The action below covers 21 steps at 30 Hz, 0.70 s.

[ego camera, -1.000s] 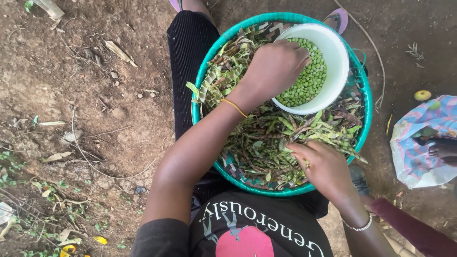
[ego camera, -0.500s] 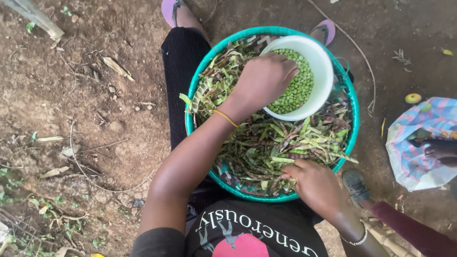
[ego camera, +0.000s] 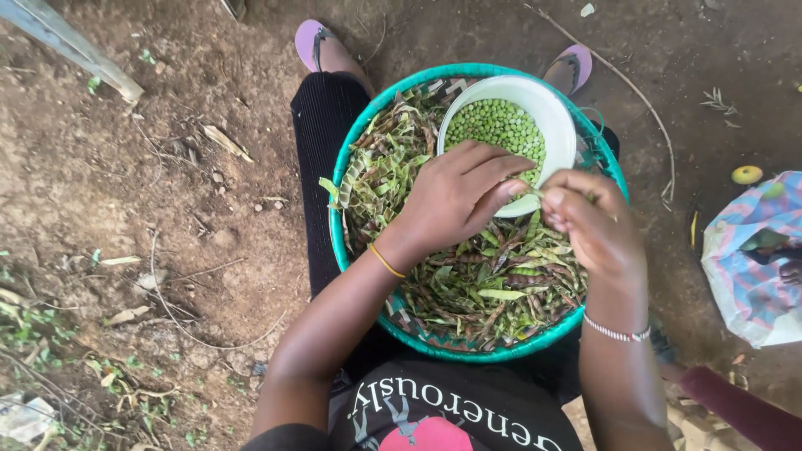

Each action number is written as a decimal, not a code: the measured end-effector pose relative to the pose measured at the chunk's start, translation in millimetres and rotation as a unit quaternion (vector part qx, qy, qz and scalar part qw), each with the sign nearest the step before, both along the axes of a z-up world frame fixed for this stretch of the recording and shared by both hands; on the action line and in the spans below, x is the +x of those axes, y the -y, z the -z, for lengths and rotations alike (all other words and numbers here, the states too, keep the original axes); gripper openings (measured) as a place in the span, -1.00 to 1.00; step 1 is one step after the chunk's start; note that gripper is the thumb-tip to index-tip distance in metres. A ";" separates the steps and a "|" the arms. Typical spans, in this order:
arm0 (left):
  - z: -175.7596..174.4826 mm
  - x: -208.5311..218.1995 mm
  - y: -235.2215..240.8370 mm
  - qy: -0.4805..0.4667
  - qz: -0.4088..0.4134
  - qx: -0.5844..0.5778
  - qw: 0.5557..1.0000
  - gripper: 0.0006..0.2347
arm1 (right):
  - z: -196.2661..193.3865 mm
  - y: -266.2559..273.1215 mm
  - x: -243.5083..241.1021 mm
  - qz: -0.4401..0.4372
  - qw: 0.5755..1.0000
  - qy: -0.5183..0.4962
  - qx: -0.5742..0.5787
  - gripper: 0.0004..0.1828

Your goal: A person sitting on the ground shells peas from their pods into a small bowl placed inside a larger basket.

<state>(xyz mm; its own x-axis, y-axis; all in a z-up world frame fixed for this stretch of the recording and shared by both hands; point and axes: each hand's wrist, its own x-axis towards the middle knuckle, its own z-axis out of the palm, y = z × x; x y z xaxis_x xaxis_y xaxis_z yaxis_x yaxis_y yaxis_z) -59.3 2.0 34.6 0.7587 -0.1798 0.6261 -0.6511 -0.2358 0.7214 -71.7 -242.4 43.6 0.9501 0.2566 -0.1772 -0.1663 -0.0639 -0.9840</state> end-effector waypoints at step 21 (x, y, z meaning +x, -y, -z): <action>19.6 4.8 20.5 -0.285 0.106 -0.151 0.940 -0.87 | 58.6 -7.8 29.6 0.081 0.982 -0.024 0.166 -0.76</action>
<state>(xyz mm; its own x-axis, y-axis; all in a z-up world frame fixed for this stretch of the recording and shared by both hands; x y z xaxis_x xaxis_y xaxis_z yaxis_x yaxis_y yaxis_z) -54.4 -18.5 15.0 0.9539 -0.2441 0.1745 -0.1467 0.1280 0.9809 -42.0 -234.6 -15.0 0.9758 0.1535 -0.1558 -0.1953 0.2909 -0.9366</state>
